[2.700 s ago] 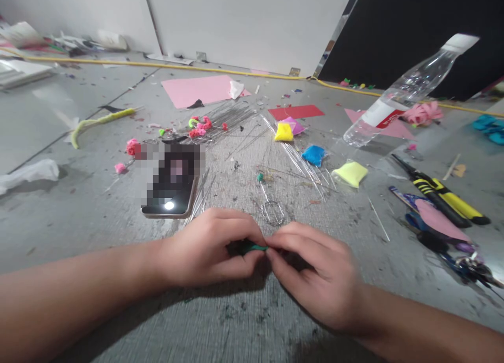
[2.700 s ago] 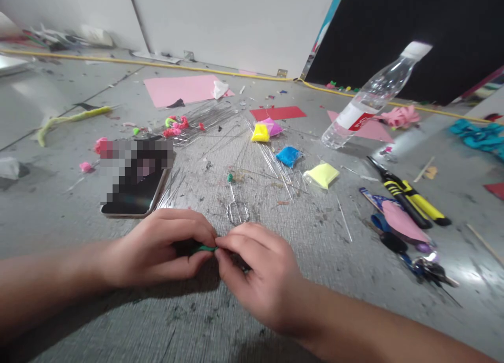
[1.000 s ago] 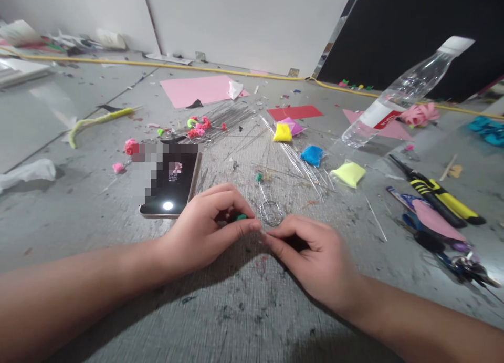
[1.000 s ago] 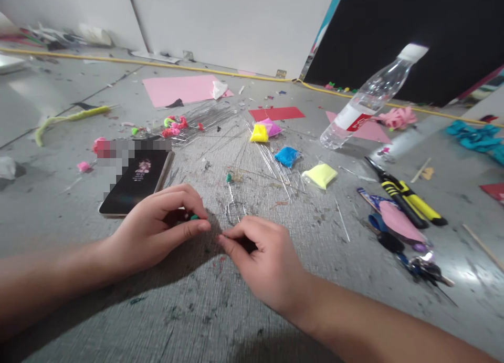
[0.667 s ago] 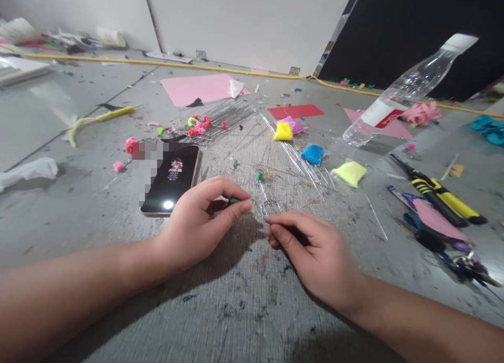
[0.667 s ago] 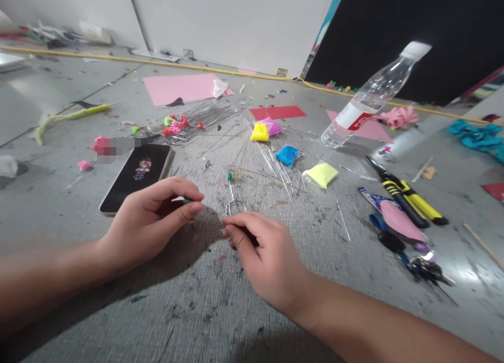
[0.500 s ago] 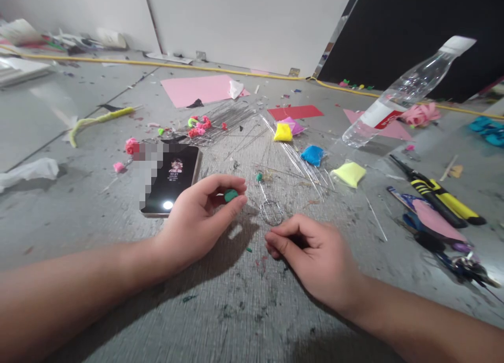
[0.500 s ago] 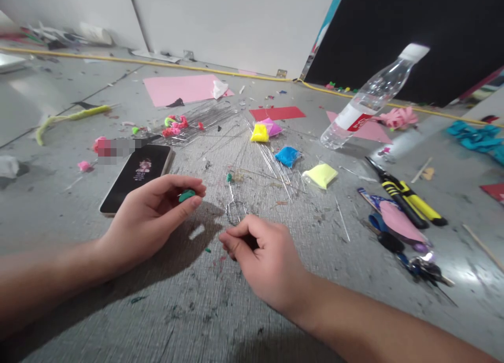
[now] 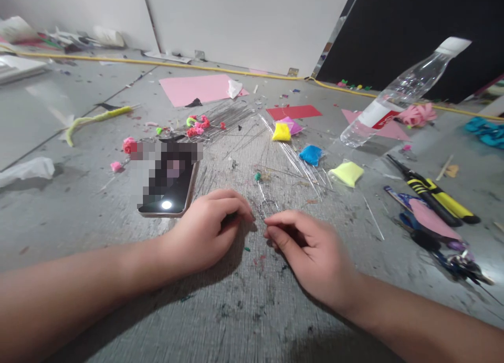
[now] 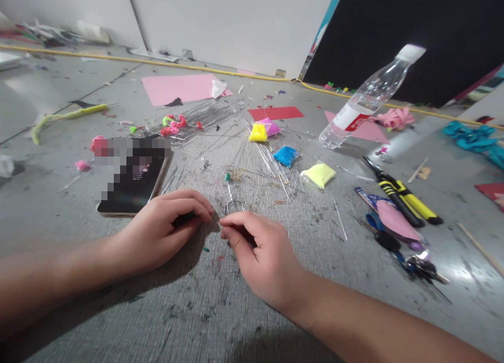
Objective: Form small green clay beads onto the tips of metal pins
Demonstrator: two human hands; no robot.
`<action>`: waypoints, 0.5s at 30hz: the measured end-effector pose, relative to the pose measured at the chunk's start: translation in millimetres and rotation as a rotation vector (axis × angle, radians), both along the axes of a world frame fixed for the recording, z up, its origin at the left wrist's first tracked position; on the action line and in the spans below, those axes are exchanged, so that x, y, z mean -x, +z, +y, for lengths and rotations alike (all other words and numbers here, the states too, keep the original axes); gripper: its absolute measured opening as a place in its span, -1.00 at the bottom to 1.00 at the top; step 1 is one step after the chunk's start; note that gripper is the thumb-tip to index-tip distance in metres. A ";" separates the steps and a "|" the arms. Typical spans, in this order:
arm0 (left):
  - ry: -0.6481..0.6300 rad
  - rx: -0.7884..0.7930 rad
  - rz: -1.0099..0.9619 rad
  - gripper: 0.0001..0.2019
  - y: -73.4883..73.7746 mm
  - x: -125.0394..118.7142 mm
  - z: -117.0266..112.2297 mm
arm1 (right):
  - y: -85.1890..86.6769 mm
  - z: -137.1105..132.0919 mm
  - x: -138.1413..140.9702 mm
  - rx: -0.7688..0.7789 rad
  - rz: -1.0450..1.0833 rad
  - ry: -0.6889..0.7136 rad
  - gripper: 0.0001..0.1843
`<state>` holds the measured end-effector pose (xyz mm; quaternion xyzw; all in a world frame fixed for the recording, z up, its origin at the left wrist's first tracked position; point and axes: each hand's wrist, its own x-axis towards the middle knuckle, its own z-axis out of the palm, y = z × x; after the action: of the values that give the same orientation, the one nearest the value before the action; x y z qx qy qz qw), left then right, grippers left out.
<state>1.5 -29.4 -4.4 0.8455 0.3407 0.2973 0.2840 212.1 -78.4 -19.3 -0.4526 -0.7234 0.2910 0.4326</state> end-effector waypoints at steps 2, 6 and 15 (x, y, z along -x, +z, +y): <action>-0.002 -0.026 0.003 -0.73 -0.6 0.7 -0.4 | 0.3 1.0 0.3 -0.034 -0.029 0.009 -0.89; 0.121 -0.049 -0.046 -0.78 -0.1 3.4 -1.1 | 0.7 0.7 -0.7 -0.027 -0.023 0.020 -0.81; 0.144 -0.213 -0.189 -0.86 6.9 1.6 -4.9 | -4.9 -3.1 -1.7 0.092 0.085 0.014 -0.89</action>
<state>-0.1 -34.3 2.5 0.8126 0.3387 0.4295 0.2013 213.7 -81.4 -24.2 -0.4542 -0.6934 0.3458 0.4397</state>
